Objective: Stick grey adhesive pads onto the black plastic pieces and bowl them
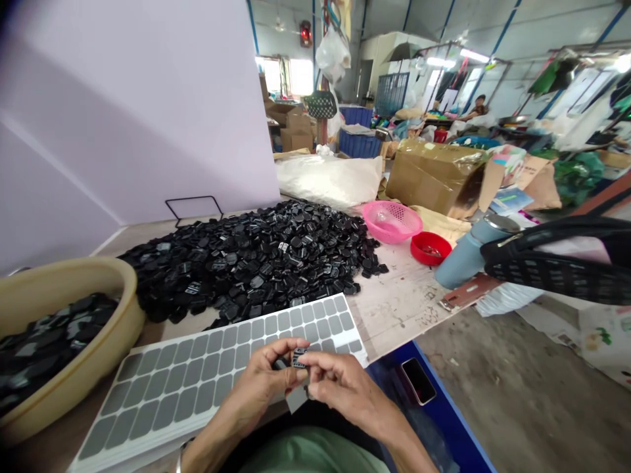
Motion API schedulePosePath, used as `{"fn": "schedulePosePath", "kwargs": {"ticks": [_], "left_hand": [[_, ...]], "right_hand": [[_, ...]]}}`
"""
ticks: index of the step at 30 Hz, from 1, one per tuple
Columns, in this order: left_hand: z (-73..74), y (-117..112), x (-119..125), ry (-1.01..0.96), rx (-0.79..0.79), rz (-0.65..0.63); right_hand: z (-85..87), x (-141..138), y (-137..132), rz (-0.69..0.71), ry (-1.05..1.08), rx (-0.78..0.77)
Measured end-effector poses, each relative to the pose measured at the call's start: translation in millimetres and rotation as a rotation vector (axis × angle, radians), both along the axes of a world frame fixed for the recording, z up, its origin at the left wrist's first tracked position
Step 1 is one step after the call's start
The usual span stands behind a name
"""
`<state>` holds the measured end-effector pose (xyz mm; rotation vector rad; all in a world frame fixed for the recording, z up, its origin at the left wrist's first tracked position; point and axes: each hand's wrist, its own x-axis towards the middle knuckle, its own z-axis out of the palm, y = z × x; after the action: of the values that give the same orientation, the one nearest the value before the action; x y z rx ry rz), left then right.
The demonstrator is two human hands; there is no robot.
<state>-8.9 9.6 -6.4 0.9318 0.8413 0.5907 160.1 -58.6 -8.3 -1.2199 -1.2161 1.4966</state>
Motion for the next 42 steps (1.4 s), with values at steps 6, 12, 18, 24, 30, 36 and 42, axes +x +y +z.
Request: {"fn": "schedulePosePath", "kwargs": {"ticks": [6,12,18,24,30,36,42], "left_hand": [[1.7,-4.2,5.5,-0.065,-0.050,0.045],[4.4,-6.0,9.0,-0.101,-0.088,0.049],[5.1,-5.8,9.5,-0.081,-0.086,0.037],[2.4,-5.4,10.7,-0.065,-0.089,0.037],[5.4,-6.0,12.0,-0.066,-0.080,0.047],[9.1,-7.3,11.9,-0.073,-0.087,0.037],[4.1,-8.1,12.6,-0.057,-0.123,0.039]], "right_hand": [[6.0,2.5,-5.8,-0.281,-0.400,0.290],[-1.4,-5.9,-5.4,-0.302,-0.614,0.450],[-4.7,-6.9,-7.2,-0.267,-0.678,0.510],[-4.3,-6.5,-6.1,-0.250,-0.720,0.507],[-5.6,-8.4,-8.3,-0.257,-0.765,0.515],[-6.6,-10.5,-10.6,-0.271,-0.809,0.537],[-5.4,-11.1,-11.3,-0.279,-0.821,0.550]]}}
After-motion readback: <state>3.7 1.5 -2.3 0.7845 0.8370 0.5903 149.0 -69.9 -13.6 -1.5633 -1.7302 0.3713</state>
